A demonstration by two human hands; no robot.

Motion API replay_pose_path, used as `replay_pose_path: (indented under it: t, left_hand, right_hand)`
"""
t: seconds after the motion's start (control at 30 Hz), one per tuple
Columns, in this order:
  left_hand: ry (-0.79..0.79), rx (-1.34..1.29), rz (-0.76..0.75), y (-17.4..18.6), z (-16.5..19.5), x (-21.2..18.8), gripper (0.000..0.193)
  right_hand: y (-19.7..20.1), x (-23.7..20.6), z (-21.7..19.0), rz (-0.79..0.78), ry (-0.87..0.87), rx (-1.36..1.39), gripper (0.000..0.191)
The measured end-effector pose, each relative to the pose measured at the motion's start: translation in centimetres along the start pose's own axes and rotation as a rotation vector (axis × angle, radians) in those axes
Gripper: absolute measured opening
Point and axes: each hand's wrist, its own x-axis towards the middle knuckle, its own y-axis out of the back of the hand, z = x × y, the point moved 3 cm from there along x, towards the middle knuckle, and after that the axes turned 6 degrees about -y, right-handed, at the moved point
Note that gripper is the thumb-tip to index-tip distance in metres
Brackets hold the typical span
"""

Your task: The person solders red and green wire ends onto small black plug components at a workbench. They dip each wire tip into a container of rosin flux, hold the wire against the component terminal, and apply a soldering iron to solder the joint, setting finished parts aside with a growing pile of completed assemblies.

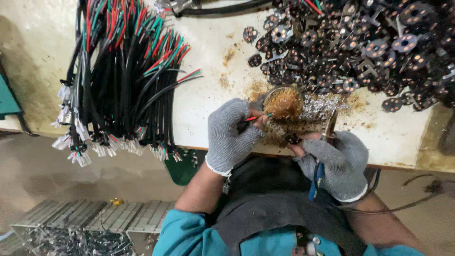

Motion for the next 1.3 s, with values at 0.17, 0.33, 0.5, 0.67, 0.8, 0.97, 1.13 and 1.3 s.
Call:
replay_pose_path:
  t: [0.17, 0.33, 0.5, 0.67, 0.8, 0.97, 1.13, 1.3]
  left_hand:
    - [-0.013, -0.044, 0.013, 0.1, -0.1, -0.1, 0.011]
    - [-0.034, -0.074, 0.01, 1.2, 0.5, -0.8, 0.014]
    - [-0.122, -0.13, -0.243, 0.9, 1.1, -3.4, 0.013]
    - [-0.134, 0.103, -0.318, -1.7, 0.5, -5.0, 0.023]
    - [-0.121, 0.116, -0.304, -2.2, 1.0, -5.0, 0.02]
    - [-0.114, 0.209, -0.309, -2.9, 1.6, -4.7, 0.023]
    - [-0.093, 0.251, -0.328, -3.5, 1.3, -4.8, 0.029]
    - [-0.08, 0.262, -0.31, -3.6, 1.6, -5.0, 0.025]
  right_hand:
    - [0.7, 0.7, -1.0, -0.019, 0.167, -0.278, 0.025]
    - [0.6, 0.8, -1.6, -0.088, 0.192, -0.22, 0.022]
    - [0.1, 0.0, 0.5, -0.213, -0.574, 0.348, 0.014]
    - [1.7, -1.9, 0.5, -0.01, -0.967, 0.91, 0.033]
    - [3.8, -2.8, -0.5, -0.129, -0.194, 0.016, 0.049]
    - [2.9, -4.3, 1.7, -0.143, 0.191, -0.274, 0.047]
    - [3.0, -4.7, 2.7, -0.184, 0.169, -0.257, 0.04]
    - [3.2, -4.7, 2.0, -0.167, 0.094, -0.199, 0.034]
